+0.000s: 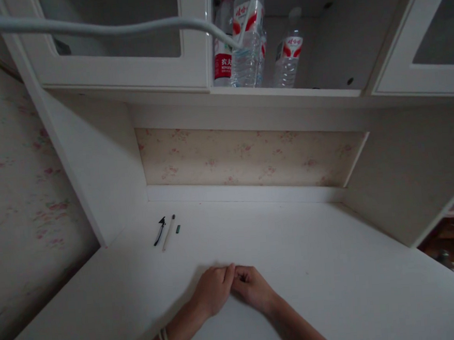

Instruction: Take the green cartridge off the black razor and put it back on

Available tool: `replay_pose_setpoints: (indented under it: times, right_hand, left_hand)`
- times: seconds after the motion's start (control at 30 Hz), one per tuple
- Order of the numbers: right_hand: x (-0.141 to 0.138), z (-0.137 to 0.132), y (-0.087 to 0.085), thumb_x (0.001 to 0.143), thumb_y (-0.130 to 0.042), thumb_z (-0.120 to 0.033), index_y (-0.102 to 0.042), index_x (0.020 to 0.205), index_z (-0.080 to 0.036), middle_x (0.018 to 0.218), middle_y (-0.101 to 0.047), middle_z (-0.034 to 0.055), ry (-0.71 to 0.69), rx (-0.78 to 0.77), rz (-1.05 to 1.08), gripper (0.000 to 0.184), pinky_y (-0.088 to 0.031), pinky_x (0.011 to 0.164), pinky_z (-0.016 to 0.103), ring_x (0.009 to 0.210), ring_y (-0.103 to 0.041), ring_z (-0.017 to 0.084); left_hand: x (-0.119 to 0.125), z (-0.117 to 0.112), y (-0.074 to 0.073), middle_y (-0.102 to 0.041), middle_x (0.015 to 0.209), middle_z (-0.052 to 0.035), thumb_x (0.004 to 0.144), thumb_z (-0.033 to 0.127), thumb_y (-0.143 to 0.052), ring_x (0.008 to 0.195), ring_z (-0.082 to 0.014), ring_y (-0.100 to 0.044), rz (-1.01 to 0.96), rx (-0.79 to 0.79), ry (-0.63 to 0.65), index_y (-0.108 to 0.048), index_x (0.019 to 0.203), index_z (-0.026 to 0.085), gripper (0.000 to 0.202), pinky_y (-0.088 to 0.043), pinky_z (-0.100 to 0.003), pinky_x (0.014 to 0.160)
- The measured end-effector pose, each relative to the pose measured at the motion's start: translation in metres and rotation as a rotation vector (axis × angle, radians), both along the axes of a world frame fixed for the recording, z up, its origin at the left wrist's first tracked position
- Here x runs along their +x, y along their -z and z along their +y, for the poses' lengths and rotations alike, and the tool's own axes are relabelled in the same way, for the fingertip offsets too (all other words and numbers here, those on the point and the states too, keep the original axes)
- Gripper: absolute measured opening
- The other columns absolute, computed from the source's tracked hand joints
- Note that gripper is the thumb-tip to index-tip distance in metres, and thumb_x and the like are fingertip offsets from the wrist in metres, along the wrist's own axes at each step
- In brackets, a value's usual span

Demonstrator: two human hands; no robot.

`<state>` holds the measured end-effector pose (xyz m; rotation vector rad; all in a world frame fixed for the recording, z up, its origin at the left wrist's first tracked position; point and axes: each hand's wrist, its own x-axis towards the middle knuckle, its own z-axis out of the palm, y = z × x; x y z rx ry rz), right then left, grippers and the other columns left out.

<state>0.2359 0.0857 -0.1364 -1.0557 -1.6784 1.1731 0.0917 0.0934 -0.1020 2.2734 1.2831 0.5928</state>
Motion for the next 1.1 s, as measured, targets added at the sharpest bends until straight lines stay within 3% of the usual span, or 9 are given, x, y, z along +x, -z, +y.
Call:
replay_pose_setpoints:
  times: [0.27,0.8,1.1]
  right_hand:
    - [-0.0003,0.0011,-0.0014,0.08,-0.054,-0.028,-0.054,0.061,-0.014,0.059,-0.042,-0.0036,-0.043,0.008,0.048,0.024,-0.03,0.054,0.022,0.056,-0.036,0.011]
    - [-0.0001,-0.0002,-0.0032,0.081,-0.056,-0.03,-0.064,0.069,-0.012,0.062,-0.052,-0.0024,-0.046,-0.018,0.037,0.023,-0.034,0.055,0.022,0.058,-0.044,0.012]
    - [-0.0011,-0.0025,-0.01,0.081,-0.053,-0.034,-0.069,0.076,-0.013,0.071,-0.06,0.0008,-0.056,-0.025,-0.024,0.027,-0.041,0.063,0.024,0.068,-0.052,0.016]
  left_hand:
    - [0.0001,0.0018,0.0067,-0.07,0.087,-0.0078,0.097,0.043,-0.013,0.083,-0.021,-0.064,0.022,0.025,0.008,-0.067,0.084,0.019,0.061,-0.042,-0.03,0.077]
    - [-0.0011,-0.0026,-0.0007,-0.069,0.09,-0.0095,0.096,0.044,-0.01,0.086,-0.0218,-0.063,0.066,0.021,0.013,-0.068,0.088,0.017,0.064,-0.042,-0.031,0.08]
    - [-0.0013,-0.0016,0.0007,-0.07,0.09,-0.0092,0.096,0.044,-0.011,0.085,-0.0214,-0.064,0.06,0.002,0.005,-0.068,0.088,0.018,0.063,-0.043,-0.031,0.078]
